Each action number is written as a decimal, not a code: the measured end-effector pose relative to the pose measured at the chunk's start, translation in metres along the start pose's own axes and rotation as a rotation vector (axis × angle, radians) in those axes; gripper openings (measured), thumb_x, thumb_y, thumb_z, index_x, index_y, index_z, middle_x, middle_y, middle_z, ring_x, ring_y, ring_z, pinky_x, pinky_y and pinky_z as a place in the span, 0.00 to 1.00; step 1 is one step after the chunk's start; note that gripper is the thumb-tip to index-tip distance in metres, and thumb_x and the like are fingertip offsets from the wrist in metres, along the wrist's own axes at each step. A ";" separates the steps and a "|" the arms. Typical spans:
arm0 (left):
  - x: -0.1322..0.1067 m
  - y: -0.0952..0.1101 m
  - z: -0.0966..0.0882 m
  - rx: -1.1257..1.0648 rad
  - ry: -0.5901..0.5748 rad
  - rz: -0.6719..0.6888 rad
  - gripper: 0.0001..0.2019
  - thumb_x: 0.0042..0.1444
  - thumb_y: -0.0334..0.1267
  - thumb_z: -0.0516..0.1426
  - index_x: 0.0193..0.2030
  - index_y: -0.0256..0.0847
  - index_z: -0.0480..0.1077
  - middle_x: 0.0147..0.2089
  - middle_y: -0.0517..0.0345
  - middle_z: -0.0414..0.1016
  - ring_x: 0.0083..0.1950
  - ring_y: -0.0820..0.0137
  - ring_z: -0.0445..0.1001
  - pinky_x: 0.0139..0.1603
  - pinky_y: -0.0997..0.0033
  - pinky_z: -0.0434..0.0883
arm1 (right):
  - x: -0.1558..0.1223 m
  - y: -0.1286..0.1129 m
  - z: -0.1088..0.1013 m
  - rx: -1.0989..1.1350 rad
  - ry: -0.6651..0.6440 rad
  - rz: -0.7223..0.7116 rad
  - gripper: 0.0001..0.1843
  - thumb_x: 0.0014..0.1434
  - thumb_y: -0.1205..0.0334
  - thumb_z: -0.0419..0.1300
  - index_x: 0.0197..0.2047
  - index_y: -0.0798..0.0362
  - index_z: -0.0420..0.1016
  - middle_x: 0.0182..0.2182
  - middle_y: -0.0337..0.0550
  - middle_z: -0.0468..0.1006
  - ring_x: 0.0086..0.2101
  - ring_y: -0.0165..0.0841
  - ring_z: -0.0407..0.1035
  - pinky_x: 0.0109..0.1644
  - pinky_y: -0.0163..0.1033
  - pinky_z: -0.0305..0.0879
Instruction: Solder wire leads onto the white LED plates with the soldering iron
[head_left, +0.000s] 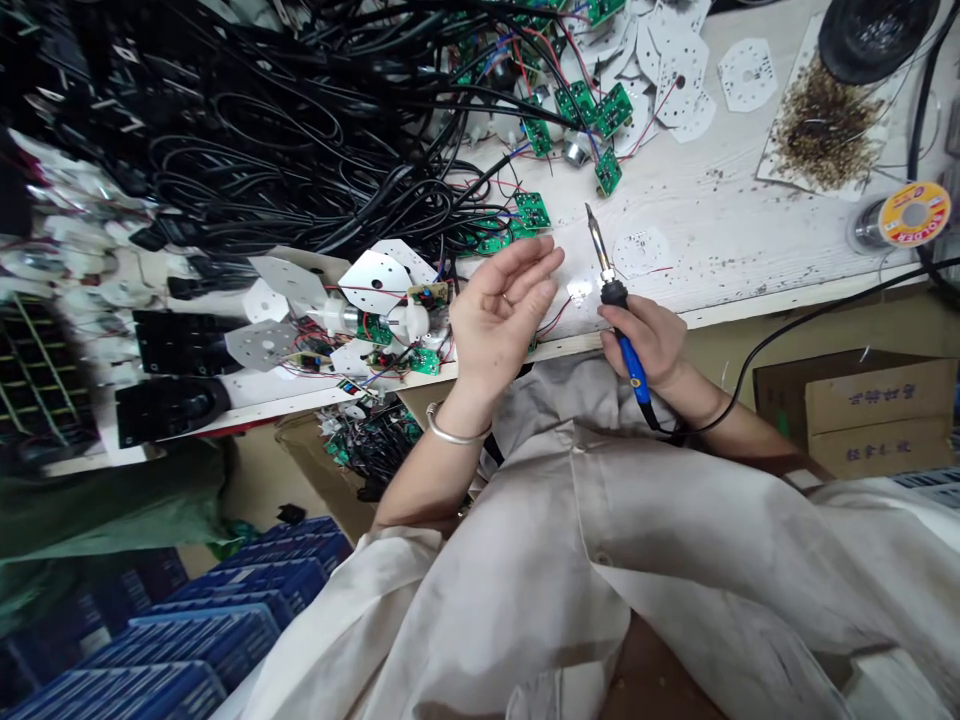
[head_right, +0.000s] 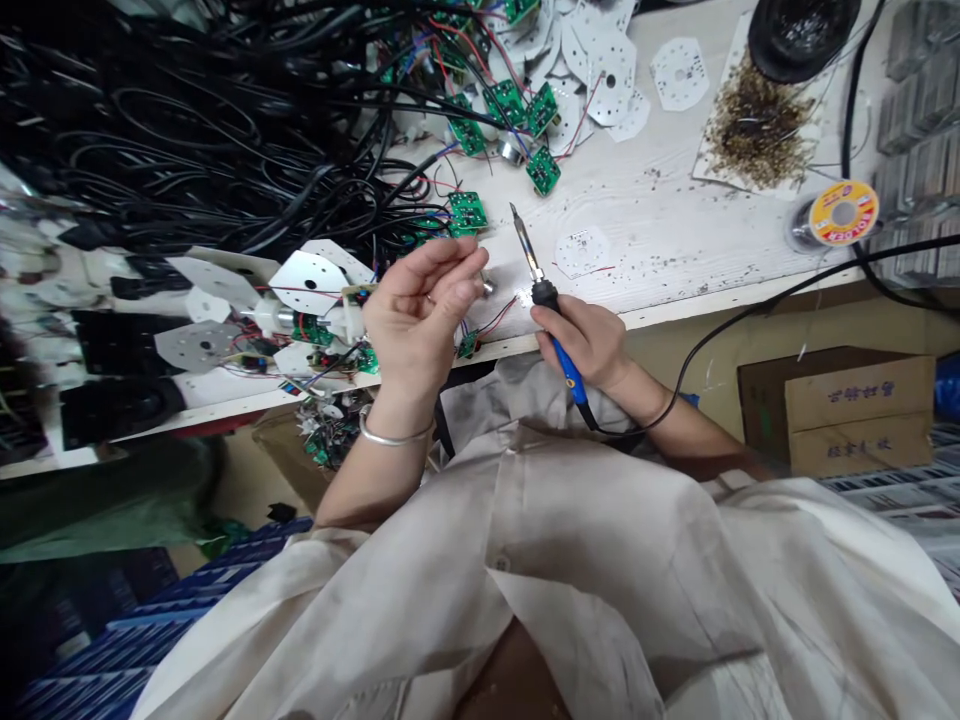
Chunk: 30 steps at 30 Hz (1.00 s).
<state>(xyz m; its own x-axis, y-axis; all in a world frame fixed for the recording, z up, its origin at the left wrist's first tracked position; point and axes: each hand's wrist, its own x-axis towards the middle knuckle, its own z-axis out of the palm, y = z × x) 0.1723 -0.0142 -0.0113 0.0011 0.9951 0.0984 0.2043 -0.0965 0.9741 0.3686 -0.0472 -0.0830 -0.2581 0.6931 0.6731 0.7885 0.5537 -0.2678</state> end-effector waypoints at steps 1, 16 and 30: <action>-0.001 0.000 0.000 0.032 -0.009 0.054 0.14 0.67 0.55 0.58 0.52 0.53 0.73 0.55 0.58 0.80 0.56 0.64 0.81 0.55 0.57 0.82 | 0.000 0.000 0.000 0.003 0.021 -0.014 0.15 0.68 0.55 0.52 0.50 0.48 0.78 0.36 0.44 0.81 0.33 0.31 0.74 0.34 0.35 0.66; -0.018 -0.006 0.011 0.637 -0.020 0.328 0.09 0.71 0.39 0.52 0.41 0.45 0.72 0.40 0.56 0.79 0.42 0.69 0.75 0.43 0.66 0.71 | 0.002 -0.002 -0.006 0.097 -0.155 0.128 0.16 0.70 0.57 0.50 0.55 0.48 0.72 0.40 0.43 0.82 0.40 0.33 0.76 0.42 0.38 0.73; -0.013 -0.033 0.024 0.790 -0.096 0.289 0.07 0.63 0.34 0.54 0.33 0.46 0.68 0.42 0.62 0.83 0.49 0.63 0.78 0.61 0.45 0.64 | 0.014 -0.003 -0.016 0.239 -0.193 0.171 0.16 0.71 0.56 0.49 0.58 0.49 0.68 0.42 0.42 0.82 0.42 0.31 0.77 0.45 0.38 0.76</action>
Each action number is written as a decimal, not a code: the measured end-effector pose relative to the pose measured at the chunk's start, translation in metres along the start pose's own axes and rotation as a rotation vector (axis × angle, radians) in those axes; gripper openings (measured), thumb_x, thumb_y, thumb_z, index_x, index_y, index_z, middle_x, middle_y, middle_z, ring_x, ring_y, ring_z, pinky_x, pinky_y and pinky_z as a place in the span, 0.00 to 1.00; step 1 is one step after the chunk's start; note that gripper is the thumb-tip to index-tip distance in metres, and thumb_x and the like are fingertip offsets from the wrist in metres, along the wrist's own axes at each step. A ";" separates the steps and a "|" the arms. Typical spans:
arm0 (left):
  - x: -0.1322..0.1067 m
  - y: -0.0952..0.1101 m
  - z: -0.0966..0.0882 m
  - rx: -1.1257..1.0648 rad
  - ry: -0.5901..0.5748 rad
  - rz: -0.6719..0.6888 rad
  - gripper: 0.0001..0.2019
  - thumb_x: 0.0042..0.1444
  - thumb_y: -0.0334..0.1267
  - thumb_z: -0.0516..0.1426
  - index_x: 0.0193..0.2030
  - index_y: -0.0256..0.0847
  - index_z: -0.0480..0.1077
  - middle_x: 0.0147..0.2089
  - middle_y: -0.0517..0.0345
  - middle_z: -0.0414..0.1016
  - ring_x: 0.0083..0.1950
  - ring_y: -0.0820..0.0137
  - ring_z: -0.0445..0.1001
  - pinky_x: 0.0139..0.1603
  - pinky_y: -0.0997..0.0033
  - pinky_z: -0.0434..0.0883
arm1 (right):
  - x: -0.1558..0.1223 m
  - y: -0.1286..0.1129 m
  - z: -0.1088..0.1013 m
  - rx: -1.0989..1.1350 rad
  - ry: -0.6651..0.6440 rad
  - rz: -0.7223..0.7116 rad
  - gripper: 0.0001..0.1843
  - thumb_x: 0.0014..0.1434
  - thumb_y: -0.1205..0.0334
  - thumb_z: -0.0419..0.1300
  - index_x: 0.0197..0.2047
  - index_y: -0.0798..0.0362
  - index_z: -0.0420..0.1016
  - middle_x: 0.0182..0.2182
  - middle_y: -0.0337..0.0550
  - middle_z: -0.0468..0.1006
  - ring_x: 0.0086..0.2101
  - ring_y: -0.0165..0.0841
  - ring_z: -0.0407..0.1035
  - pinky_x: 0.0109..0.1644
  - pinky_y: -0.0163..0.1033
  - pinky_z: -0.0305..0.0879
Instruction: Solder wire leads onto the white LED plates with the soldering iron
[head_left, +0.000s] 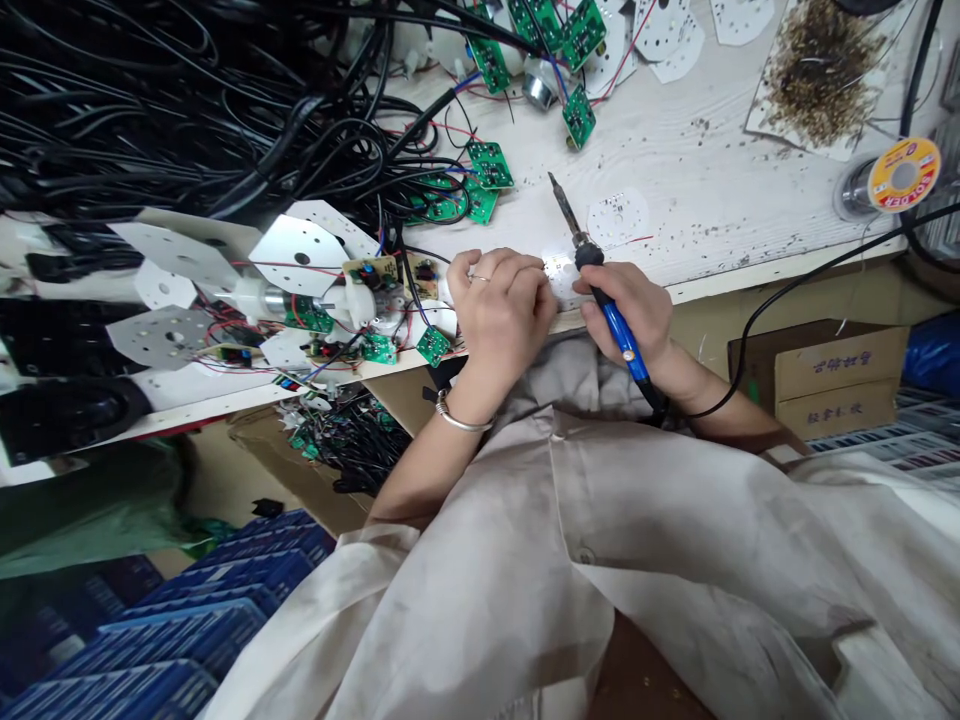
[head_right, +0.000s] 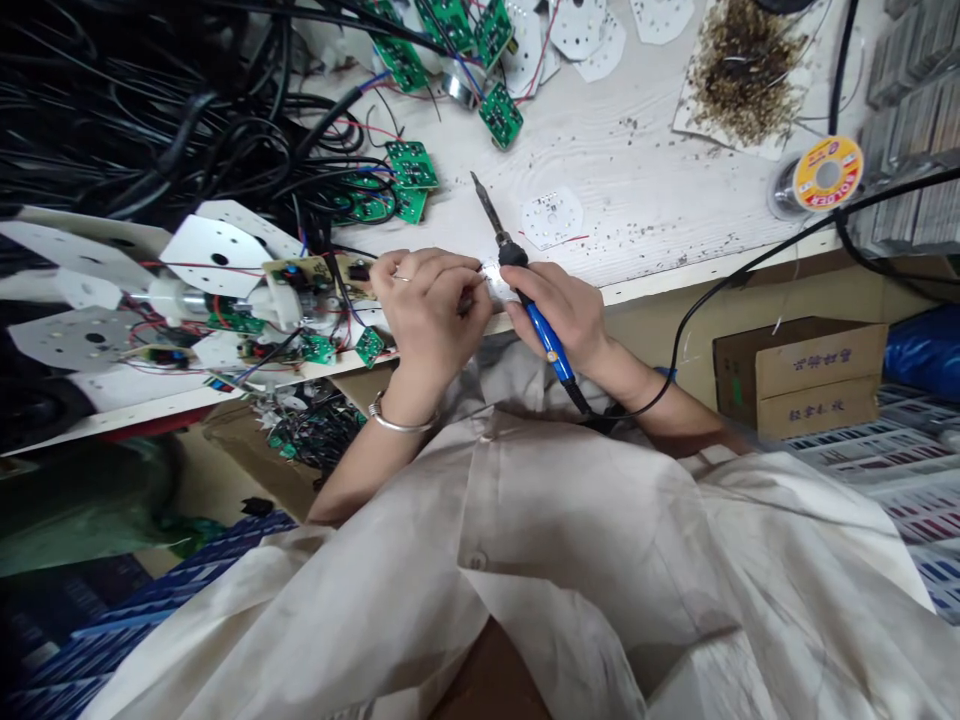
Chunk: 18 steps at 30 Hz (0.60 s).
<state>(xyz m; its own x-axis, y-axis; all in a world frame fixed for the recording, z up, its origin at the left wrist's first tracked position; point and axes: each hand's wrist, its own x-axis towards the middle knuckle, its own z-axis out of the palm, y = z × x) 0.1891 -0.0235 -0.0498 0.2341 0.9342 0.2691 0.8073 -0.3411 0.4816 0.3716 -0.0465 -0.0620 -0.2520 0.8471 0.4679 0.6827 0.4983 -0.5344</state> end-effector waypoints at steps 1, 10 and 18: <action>0.001 0.000 0.000 -0.005 -0.010 -0.009 0.07 0.62 0.33 0.55 0.33 0.46 0.68 0.42 0.61 0.83 0.48 0.63 0.78 0.60 0.46 0.65 | 0.001 0.000 0.000 0.009 0.000 0.003 0.16 0.71 0.56 0.49 0.58 0.49 0.68 0.42 0.42 0.82 0.42 0.32 0.77 0.45 0.38 0.76; 0.002 -0.004 0.004 0.015 0.005 -0.035 0.06 0.62 0.32 0.56 0.34 0.45 0.70 0.42 0.58 0.81 0.46 0.62 0.76 0.55 0.50 0.66 | -0.006 -0.007 -0.023 0.414 0.180 0.252 0.12 0.69 0.53 0.55 0.51 0.47 0.74 0.31 0.33 0.83 0.30 0.28 0.79 0.38 0.36 0.78; 0.003 -0.002 -0.005 -0.021 -0.118 -0.072 0.07 0.66 0.34 0.53 0.38 0.44 0.72 0.46 0.55 0.81 0.50 0.61 0.75 0.61 0.50 0.63 | -0.009 0.001 -0.023 0.665 0.286 0.537 0.18 0.66 0.43 0.58 0.36 0.47 0.80 0.15 0.29 0.72 0.12 0.23 0.62 0.15 0.32 0.59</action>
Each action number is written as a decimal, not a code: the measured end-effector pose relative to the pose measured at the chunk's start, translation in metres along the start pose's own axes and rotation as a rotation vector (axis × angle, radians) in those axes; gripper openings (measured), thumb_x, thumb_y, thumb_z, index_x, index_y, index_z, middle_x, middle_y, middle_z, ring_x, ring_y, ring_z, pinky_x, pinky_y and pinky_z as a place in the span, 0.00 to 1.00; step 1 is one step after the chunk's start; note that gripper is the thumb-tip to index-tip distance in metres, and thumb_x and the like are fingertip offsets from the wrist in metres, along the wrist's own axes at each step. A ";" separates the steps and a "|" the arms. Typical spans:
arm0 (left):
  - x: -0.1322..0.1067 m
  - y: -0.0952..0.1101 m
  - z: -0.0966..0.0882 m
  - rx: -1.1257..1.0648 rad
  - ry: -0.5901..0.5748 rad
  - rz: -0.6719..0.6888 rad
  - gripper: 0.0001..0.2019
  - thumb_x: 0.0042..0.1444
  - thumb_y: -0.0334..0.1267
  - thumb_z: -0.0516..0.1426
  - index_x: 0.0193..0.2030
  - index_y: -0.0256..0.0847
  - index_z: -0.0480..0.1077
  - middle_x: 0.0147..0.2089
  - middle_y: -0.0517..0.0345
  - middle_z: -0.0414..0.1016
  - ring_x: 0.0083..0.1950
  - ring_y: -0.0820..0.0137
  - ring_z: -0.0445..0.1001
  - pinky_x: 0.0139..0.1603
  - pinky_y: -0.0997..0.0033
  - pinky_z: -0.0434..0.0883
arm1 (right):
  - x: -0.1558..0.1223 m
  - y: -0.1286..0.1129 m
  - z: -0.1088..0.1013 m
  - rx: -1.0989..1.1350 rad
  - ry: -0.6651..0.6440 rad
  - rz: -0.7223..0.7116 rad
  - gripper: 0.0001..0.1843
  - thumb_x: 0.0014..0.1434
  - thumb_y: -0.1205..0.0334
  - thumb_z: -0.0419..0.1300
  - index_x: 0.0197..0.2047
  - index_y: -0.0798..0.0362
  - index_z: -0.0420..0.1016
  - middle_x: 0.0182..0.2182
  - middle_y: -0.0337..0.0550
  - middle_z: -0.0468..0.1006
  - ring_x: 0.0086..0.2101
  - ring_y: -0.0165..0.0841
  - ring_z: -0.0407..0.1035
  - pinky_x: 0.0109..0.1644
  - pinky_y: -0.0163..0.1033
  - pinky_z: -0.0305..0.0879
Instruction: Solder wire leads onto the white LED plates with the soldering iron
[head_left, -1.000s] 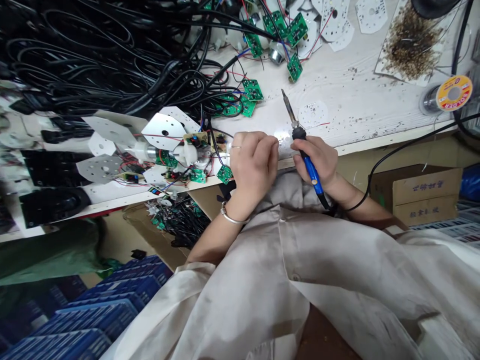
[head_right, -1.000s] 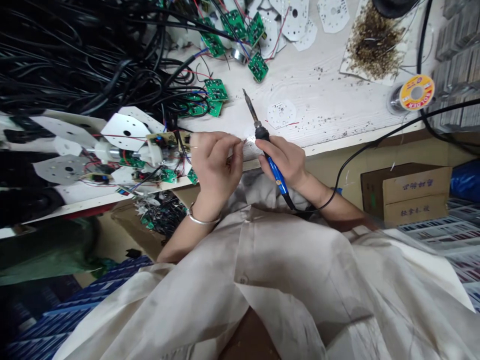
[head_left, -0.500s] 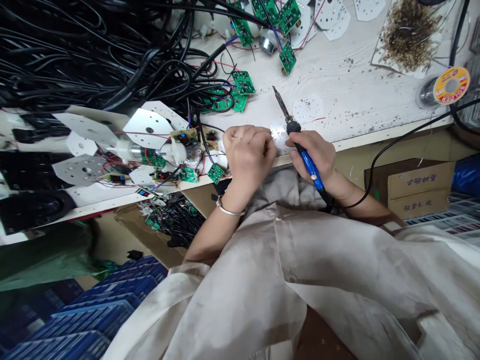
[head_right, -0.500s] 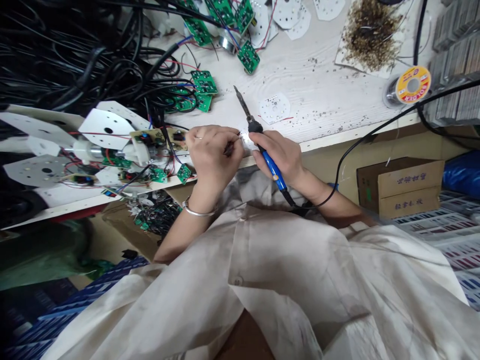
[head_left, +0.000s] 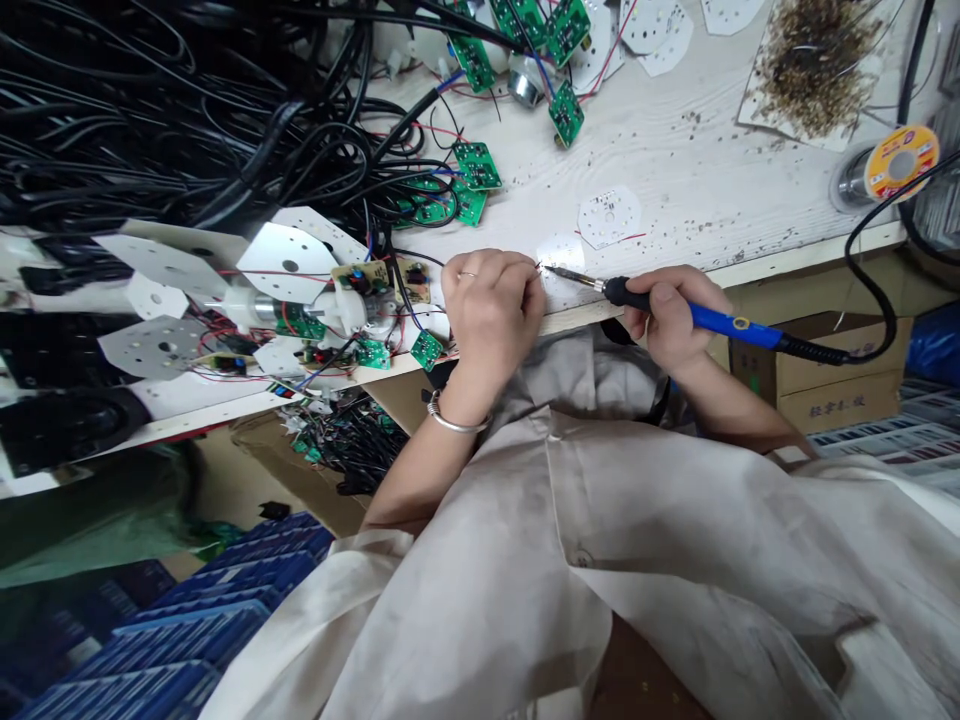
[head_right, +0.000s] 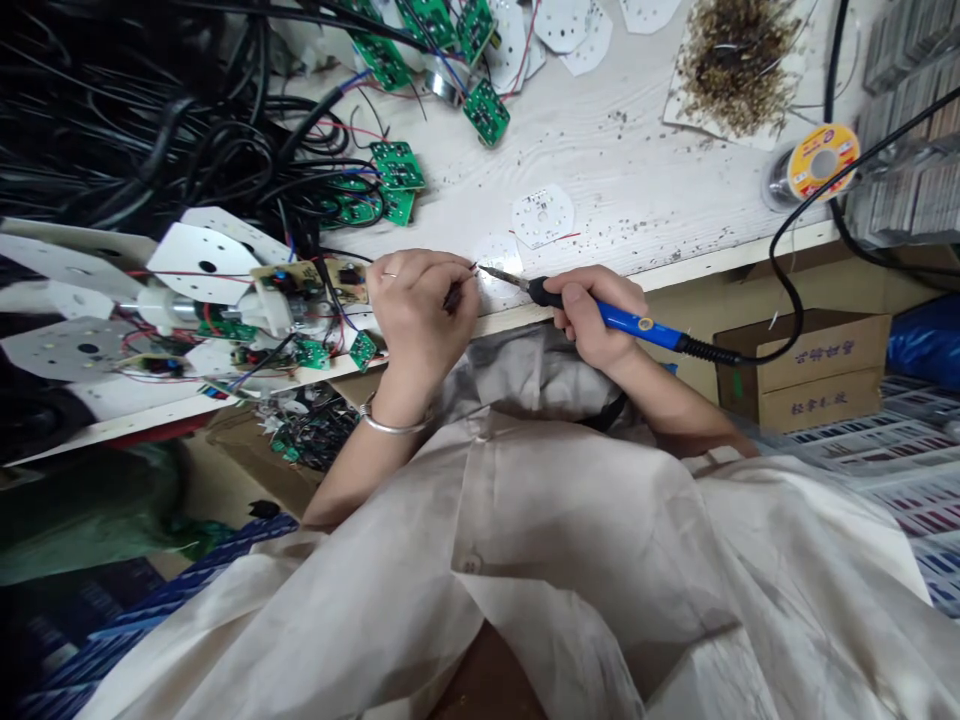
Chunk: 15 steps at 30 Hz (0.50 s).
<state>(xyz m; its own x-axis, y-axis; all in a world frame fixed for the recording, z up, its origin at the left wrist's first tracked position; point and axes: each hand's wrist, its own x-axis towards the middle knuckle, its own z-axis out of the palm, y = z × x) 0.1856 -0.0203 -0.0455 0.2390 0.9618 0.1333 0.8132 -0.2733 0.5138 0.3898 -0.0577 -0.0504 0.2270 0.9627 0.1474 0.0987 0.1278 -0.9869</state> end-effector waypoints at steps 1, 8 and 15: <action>0.000 0.000 -0.001 -0.003 -0.011 -0.006 0.07 0.66 0.34 0.53 0.38 0.44 0.72 0.46 0.55 0.81 0.50 0.61 0.75 0.62 0.50 0.62 | 0.001 0.000 0.000 0.005 -0.010 -0.007 0.18 0.66 0.44 0.59 0.35 0.47 0.80 0.15 0.29 0.72 0.12 0.23 0.61 0.16 0.32 0.59; 0.000 0.001 -0.001 0.003 0.002 -0.006 0.08 0.65 0.34 0.54 0.37 0.44 0.73 0.46 0.56 0.81 0.49 0.61 0.75 0.62 0.50 0.62 | 0.002 -0.003 0.000 -0.041 -0.036 0.023 0.17 0.66 0.44 0.59 0.36 0.46 0.81 0.15 0.29 0.70 0.13 0.24 0.62 0.19 0.34 0.63; 0.001 0.003 -0.001 0.001 -0.008 -0.016 0.09 0.65 0.34 0.53 0.37 0.44 0.74 0.45 0.55 0.81 0.49 0.60 0.74 0.61 0.49 0.63 | 0.006 -0.008 0.002 -0.060 -0.043 0.024 0.18 0.66 0.43 0.59 0.35 0.47 0.80 0.14 0.29 0.70 0.13 0.24 0.61 0.16 0.33 0.58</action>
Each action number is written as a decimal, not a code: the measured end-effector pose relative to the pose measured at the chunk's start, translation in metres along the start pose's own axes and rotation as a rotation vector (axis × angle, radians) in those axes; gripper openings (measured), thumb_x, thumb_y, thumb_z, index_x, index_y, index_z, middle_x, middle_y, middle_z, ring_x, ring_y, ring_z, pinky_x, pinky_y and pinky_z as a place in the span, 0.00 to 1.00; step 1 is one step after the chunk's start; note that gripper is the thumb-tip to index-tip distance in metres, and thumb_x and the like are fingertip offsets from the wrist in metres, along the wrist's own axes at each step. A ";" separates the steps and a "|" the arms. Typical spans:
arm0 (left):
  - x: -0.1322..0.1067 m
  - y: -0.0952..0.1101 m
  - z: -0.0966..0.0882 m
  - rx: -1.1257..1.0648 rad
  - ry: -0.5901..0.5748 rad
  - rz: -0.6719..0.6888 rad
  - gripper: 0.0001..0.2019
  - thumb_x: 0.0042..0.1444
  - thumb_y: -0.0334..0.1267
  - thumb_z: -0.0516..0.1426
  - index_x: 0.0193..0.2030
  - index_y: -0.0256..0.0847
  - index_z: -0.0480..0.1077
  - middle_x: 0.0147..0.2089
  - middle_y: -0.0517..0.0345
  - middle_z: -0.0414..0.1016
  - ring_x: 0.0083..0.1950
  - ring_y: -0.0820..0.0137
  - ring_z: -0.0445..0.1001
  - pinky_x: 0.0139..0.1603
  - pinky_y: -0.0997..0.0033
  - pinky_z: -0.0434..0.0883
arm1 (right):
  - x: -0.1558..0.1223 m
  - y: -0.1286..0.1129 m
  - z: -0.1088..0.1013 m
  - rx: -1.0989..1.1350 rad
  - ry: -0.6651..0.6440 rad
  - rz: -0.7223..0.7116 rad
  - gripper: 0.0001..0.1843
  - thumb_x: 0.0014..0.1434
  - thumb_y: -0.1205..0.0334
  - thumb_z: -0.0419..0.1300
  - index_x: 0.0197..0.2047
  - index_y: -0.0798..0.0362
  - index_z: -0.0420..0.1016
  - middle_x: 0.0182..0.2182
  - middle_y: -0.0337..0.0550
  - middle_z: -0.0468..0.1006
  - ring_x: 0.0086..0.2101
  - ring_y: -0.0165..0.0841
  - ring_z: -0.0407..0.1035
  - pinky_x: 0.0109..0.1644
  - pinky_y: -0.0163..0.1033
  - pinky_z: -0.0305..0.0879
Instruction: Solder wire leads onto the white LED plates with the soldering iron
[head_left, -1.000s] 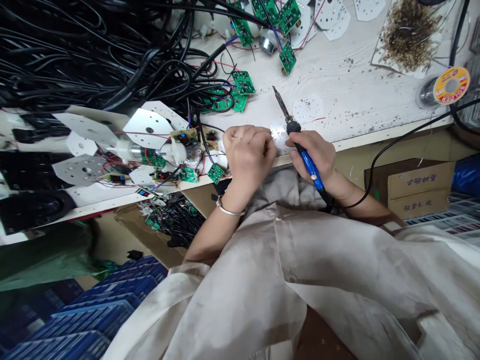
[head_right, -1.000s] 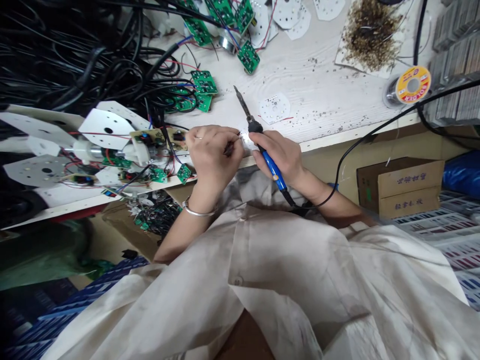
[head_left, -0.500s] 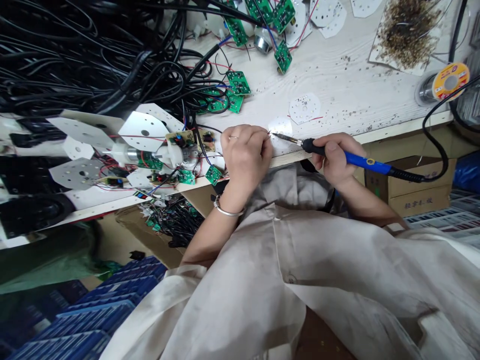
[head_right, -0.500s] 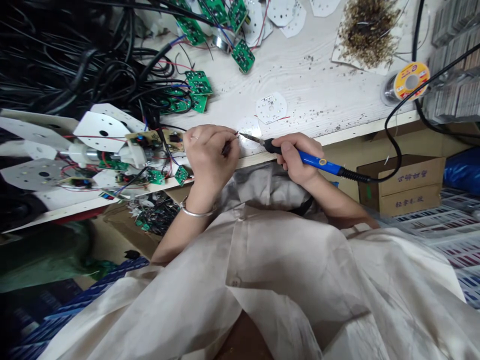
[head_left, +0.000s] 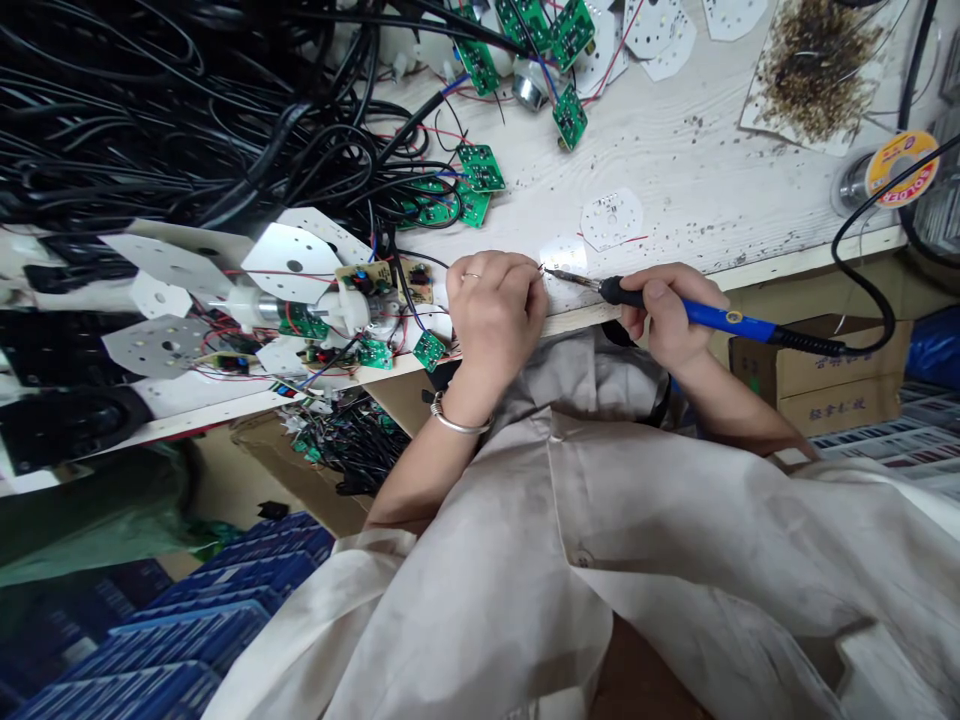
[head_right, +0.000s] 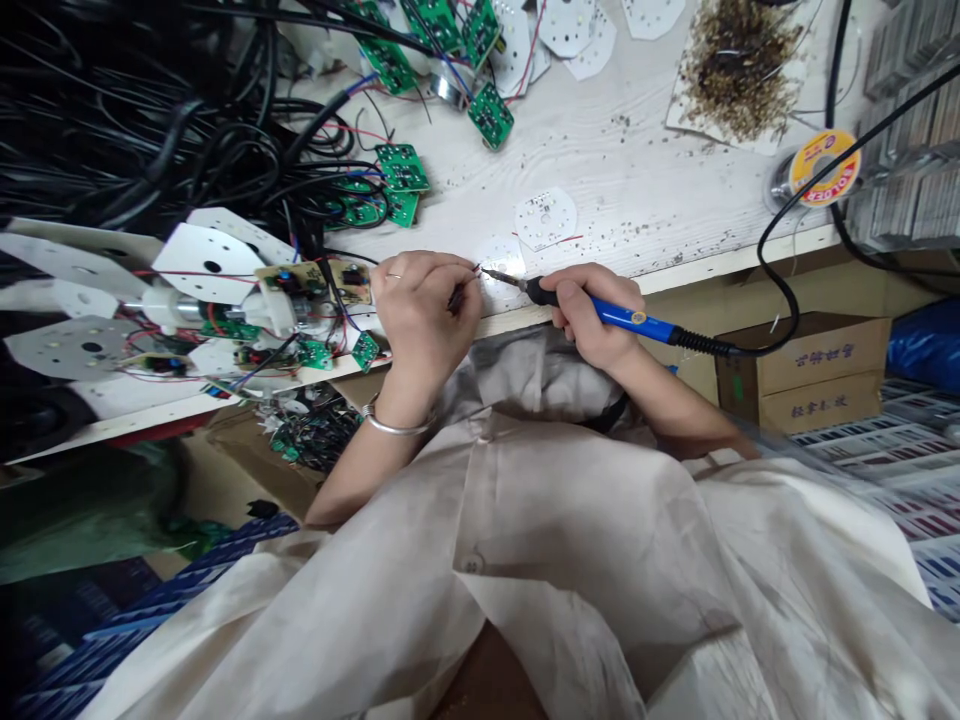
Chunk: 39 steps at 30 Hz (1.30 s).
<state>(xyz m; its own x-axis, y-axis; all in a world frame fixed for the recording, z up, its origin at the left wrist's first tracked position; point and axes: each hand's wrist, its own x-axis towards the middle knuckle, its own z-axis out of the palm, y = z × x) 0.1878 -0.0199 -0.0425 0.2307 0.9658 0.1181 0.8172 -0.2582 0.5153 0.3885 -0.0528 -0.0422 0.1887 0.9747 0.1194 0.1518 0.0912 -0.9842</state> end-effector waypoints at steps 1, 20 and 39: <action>0.000 0.000 0.000 0.005 0.007 0.003 0.09 0.65 0.34 0.54 0.37 0.44 0.74 0.45 0.55 0.81 0.49 0.60 0.74 0.61 0.50 0.63 | 0.000 -0.001 0.000 0.001 -0.001 -0.005 0.18 0.66 0.43 0.59 0.35 0.47 0.79 0.15 0.30 0.70 0.13 0.24 0.61 0.16 0.33 0.58; 0.000 -0.001 0.001 0.010 0.027 0.023 0.08 0.65 0.34 0.54 0.36 0.44 0.73 0.44 0.55 0.81 0.48 0.60 0.74 0.58 0.50 0.64 | 0.003 0.007 0.004 -0.229 -0.156 -0.408 0.18 0.69 0.52 0.56 0.60 0.44 0.69 0.45 0.40 0.84 0.46 0.36 0.81 0.51 0.46 0.80; -0.002 0.002 -0.003 -0.040 -0.039 -0.050 0.06 0.64 0.35 0.55 0.36 0.44 0.71 0.45 0.53 0.79 0.49 0.59 0.72 0.54 0.54 0.65 | 0.005 0.020 0.005 -0.628 -0.334 -0.500 0.19 0.70 0.50 0.51 0.60 0.43 0.70 0.47 0.42 0.83 0.45 0.35 0.79 0.48 0.40 0.77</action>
<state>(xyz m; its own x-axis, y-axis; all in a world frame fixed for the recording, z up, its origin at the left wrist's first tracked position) 0.1874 -0.0220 -0.0388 0.2113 0.9756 0.0587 0.8066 -0.2080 0.5533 0.3881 -0.0450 -0.0614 -0.3225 0.8682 0.3771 0.6670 0.4911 -0.5603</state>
